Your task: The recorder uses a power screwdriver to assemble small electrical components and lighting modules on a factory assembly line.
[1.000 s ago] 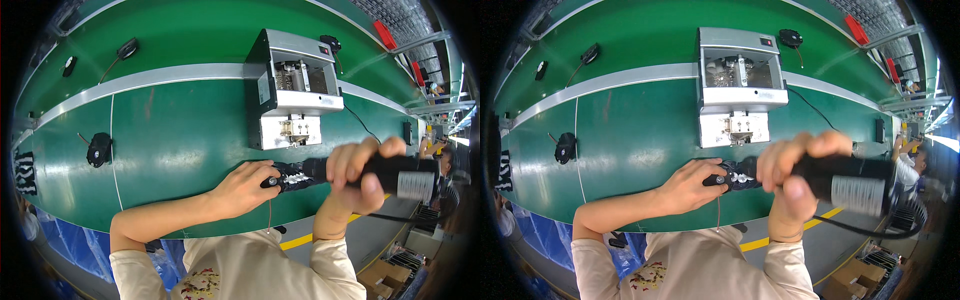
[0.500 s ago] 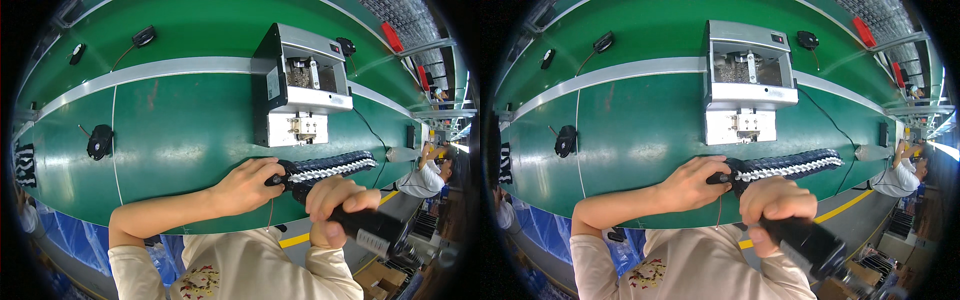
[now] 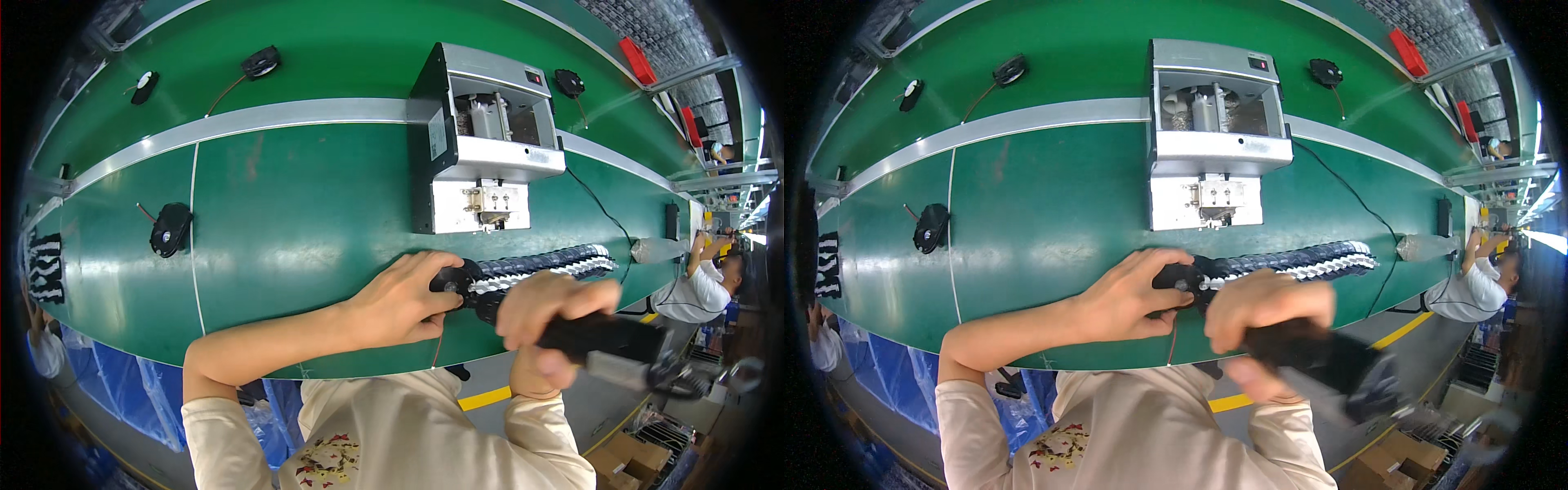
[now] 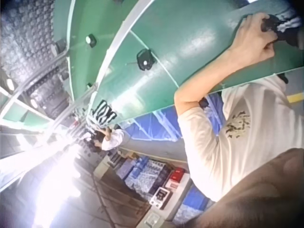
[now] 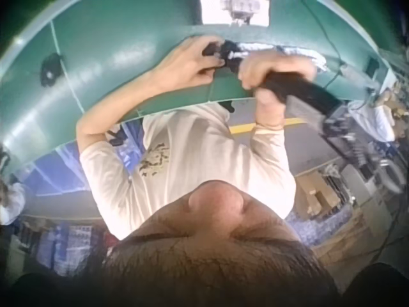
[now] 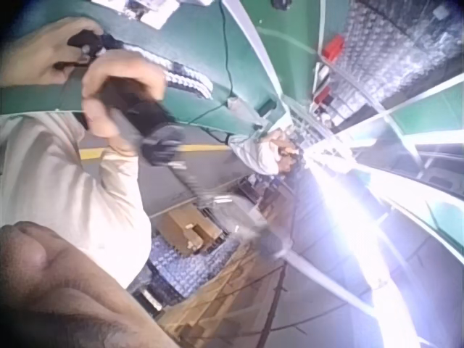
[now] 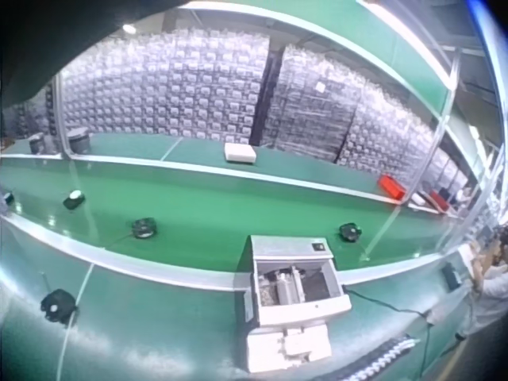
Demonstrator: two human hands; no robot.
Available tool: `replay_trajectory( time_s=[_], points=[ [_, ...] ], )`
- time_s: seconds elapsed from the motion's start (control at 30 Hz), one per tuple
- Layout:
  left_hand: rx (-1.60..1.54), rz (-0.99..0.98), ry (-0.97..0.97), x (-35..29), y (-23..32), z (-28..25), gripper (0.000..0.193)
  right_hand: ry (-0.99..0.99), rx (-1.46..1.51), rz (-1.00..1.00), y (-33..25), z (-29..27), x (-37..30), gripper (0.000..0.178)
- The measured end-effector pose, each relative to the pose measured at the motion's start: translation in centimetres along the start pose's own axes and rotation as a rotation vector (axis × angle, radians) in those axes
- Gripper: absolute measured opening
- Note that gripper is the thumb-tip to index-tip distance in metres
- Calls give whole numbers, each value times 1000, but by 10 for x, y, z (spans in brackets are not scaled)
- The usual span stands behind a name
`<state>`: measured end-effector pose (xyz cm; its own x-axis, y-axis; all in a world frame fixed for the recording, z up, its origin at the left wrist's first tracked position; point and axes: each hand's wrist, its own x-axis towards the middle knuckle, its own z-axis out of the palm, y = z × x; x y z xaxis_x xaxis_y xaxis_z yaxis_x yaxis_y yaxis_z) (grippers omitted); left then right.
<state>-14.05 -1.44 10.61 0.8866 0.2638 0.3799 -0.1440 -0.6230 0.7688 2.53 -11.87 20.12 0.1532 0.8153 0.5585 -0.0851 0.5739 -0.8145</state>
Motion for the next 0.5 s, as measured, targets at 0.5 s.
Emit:
replay_trajectory(
  time_s=[0.5],
  points=[
    [362, -186, 686, 25, -102, -167, 51, 48, 114, -255, -12, -45, 10, 60]
  ],
)
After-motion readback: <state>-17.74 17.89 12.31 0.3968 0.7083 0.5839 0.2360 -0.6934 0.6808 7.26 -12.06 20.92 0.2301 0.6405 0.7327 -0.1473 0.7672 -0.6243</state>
